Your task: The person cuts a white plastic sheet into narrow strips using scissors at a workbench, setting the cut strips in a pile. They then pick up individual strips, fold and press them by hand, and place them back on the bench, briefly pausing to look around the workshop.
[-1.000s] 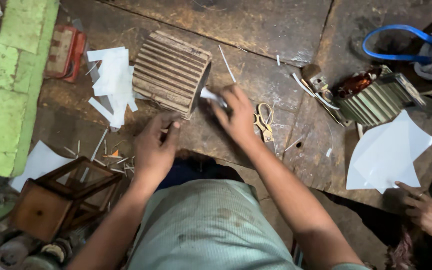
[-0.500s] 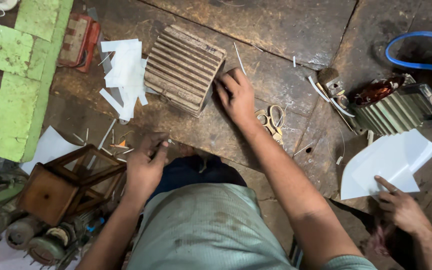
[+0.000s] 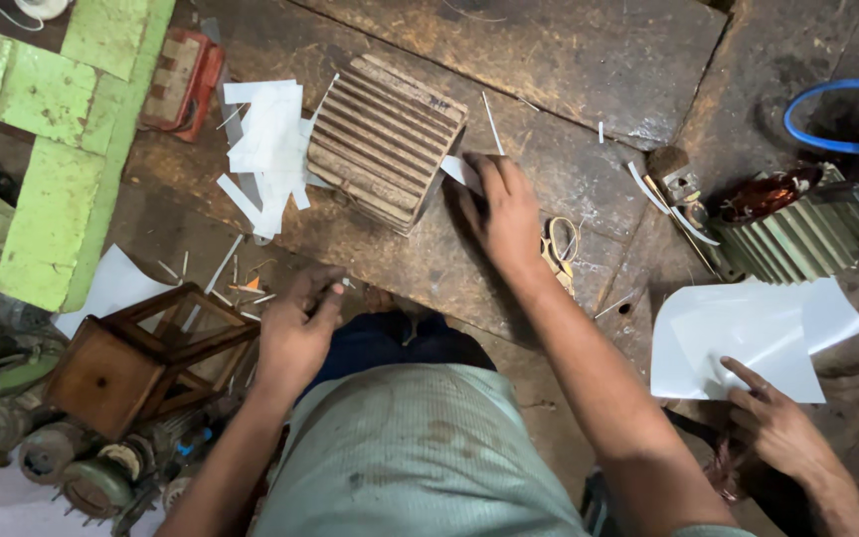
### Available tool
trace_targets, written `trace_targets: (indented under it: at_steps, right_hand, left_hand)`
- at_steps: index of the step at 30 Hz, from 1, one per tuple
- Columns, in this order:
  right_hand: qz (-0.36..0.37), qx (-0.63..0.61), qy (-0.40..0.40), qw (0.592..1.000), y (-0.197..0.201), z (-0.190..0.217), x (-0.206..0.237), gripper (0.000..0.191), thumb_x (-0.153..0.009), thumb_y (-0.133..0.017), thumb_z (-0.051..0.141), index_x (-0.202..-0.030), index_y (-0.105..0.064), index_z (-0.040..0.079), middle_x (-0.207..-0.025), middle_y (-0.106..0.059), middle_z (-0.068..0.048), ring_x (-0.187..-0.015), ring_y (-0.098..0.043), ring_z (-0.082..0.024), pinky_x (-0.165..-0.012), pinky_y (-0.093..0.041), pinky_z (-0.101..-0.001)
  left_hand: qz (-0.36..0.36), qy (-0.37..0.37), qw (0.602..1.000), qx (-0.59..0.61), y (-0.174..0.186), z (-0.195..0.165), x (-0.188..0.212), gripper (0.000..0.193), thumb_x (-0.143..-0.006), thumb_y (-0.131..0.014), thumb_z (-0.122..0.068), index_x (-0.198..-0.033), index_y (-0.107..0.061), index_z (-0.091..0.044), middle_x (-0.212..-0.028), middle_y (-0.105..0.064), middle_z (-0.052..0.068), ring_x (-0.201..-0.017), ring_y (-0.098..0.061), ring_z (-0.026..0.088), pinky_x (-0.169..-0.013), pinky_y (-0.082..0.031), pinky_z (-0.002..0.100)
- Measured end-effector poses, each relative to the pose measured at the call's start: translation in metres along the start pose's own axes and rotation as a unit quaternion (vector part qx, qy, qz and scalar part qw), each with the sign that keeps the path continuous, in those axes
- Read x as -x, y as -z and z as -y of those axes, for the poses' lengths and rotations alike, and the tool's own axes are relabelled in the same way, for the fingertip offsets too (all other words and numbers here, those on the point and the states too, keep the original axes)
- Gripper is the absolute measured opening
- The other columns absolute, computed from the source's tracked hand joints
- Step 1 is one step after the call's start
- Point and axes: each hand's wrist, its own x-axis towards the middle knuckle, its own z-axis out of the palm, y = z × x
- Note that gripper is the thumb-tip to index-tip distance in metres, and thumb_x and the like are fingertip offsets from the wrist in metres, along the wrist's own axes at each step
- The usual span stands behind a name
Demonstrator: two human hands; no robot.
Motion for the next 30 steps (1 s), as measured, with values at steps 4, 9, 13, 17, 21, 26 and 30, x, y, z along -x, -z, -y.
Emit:
trace_targets:
  at_steps: [4, 9, 13, 17, 21, 26, 30]
  right_hand:
    - [0.033, 0.017, -0.014, 0.999, -0.014, 0.0, -0.011, 0.026, -0.093, -0.076, 0.013, -0.116, -0.068, 0.005, -0.109, -0.065, -0.014, -0.099, -0.064, -0.037, -0.085, -0.053, -0.0454]
    - [0.033, 0.029, -0.004, 0.999, -0.01, -0.002, -0.003, 0.029, -0.09, -0.078, 0.013, -0.115, -0.068, 0.003, -0.108, -0.064, -0.016, -0.096, -0.063, -0.038, -0.083, -0.053, -0.0463]
    - [0.029, -0.001, -0.022, 0.999, -0.008, 0.001, -0.002, 0.026, -0.093, -0.076, 0.012, -0.117, -0.067, 0.006, -0.113, -0.065, -0.014, -0.1, -0.066, -0.036, -0.086, -0.055, -0.0442]
    - [0.06, 0.046, -0.042, 0.996, -0.023, 0.008, -0.014, 0.028, -0.088, -0.078, 0.011, -0.114, -0.068, 0.005, -0.112, -0.065, -0.015, -0.1, -0.065, -0.04, -0.085, -0.055, -0.0461]
    - [0.041, 0.021, -0.078, 0.996, -0.029, 0.009, -0.003, 0.031, -0.088, -0.076, 0.005, -0.118, -0.066, 0.002, -0.117, -0.066, -0.019, -0.101, -0.066, -0.041, -0.085, -0.055, -0.0458]
    - [0.046, 0.103, -0.087, 0.99, -0.05, -0.002, -0.001, 0.044, -0.076, -0.071, -0.006, -0.119, -0.064, -0.002, -0.132, -0.064, -0.027, -0.11, -0.065, -0.045, -0.095, -0.056, -0.0441]
    - [0.006, 0.012, -0.175, 0.985, -0.064, 0.004, 0.006, 0.052, -0.076, -0.068, -0.005, -0.127, -0.061, -0.005, -0.125, -0.066, -0.024, -0.114, -0.065, -0.038, -0.104, -0.052, -0.0423]
  left_hand:
    - [0.006, -0.015, 0.998, 0.057, -0.004, 0.009, -0.005, 0.028, -0.099, -0.064, -0.018, -0.123, -0.065, -0.004, -0.115, -0.075, 0.009, -0.086, -0.073, 0.014, -0.07, -0.061, 0.03]
    - [-0.007, -0.085, 0.995, 0.044, 0.003, 0.01, -0.01, 0.026, -0.1, -0.064, -0.016, -0.122, -0.064, -0.003, -0.116, -0.074, 0.008, -0.095, -0.072, 0.011, -0.071, -0.061, 0.029]
    - [-0.021, -0.038, 0.998, 0.049, 0.018, 0.011, -0.016, 0.029, -0.1, -0.064, -0.017, -0.125, -0.065, -0.004, -0.108, -0.074, 0.007, -0.074, -0.067, 0.012, -0.066, -0.055, 0.027]
    - [-0.007, -0.034, 0.995, 0.094, 0.025, 0.017, -0.034, 0.028, -0.1, -0.065, -0.017, -0.123, -0.065, -0.002, -0.109, -0.072, 0.004, -0.074, -0.064, 0.009, -0.065, -0.054, 0.026]
    - [0.0, -0.05, 0.995, 0.09, 0.044, 0.025, -0.068, 0.026, -0.102, -0.064, -0.017, -0.125, -0.066, -0.004, -0.101, -0.073, 0.003, -0.078, -0.065, 0.008, -0.071, -0.054, 0.025]
    - [0.0, -0.107, 0.992, 0.073, 0.069, 0.028, -0.121, 0.024, -0.102, -0.067, -0.018, -0.122, -0.069, -0.006, -0.104, -0.073, 0.004, -0.081, -0.062, 0.011, -0.074, -0.052, 0.028]
    - [0.016, -0.143, 0.987, 0.064, 0.089, 0.027, -0.158, 0.022, -0.101, -0.068, -0.019, -0.121, -0.069, -0.008, -0.107, -0.075, 0.005, -0.087, -0.065, 0.012, -0.077, -0.053, 0.029]
